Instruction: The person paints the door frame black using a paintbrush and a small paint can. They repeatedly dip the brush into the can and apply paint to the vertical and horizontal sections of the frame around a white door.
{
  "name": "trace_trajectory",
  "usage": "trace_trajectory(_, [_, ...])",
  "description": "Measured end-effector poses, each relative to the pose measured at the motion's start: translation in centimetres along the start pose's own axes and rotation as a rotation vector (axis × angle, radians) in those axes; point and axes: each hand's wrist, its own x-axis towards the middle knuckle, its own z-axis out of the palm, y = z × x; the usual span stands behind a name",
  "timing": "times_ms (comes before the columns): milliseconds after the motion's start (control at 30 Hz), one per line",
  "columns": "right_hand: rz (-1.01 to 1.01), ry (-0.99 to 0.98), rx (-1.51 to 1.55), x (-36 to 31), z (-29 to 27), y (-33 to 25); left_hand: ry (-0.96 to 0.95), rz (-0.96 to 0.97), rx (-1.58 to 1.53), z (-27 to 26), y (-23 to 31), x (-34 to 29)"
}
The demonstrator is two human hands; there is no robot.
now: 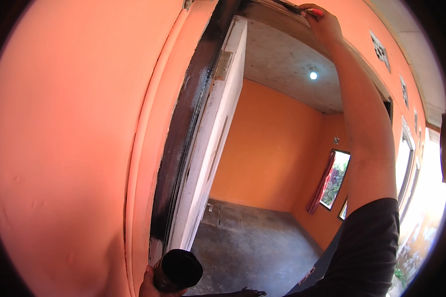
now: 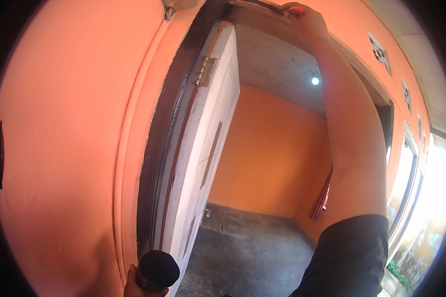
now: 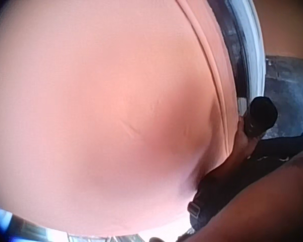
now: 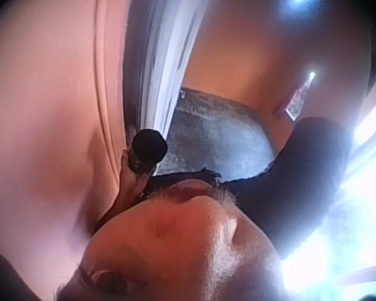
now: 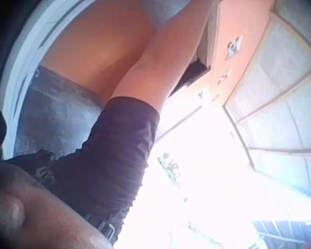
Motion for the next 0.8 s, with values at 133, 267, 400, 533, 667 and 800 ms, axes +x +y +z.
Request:
trace_trajectory(133, [-0.046,0.042,0.016,-0.8,-0.4,1.6,-0.005,-0.059,0.000,-3.2,-0.5,0.3])
trace_trajectory(267, [-0.103,0.089,0.052,-0.5,-2.0,3.1,0.010,-0.098,-0.009,-3.4,-0.2,0.1])
trace_trajectory(400, [-0.184,0.110,0.321,0.5,-1.7,0.4,0.061,-0.121,-0.064,-3.5,0.1,-0.3])
trace_trajectory(533, [-0.164,0.072,0.453,1.3,-0.3,-3.5,0.028,-0.110,-0.055,-3.4,0.2,-0.3])
trace_trajectory(667, [-0.072,0.012,0.458,2.4,1.4,-4.6,-0.001,-0.114,-0.049,-3.9,0.1,-0.3])
trace_trajectory(800, [-0.088,0.053,0.362,2.4,2.6,-5.7,0.008,-0.110,-0.068,-4.5,-0.1,0.1])
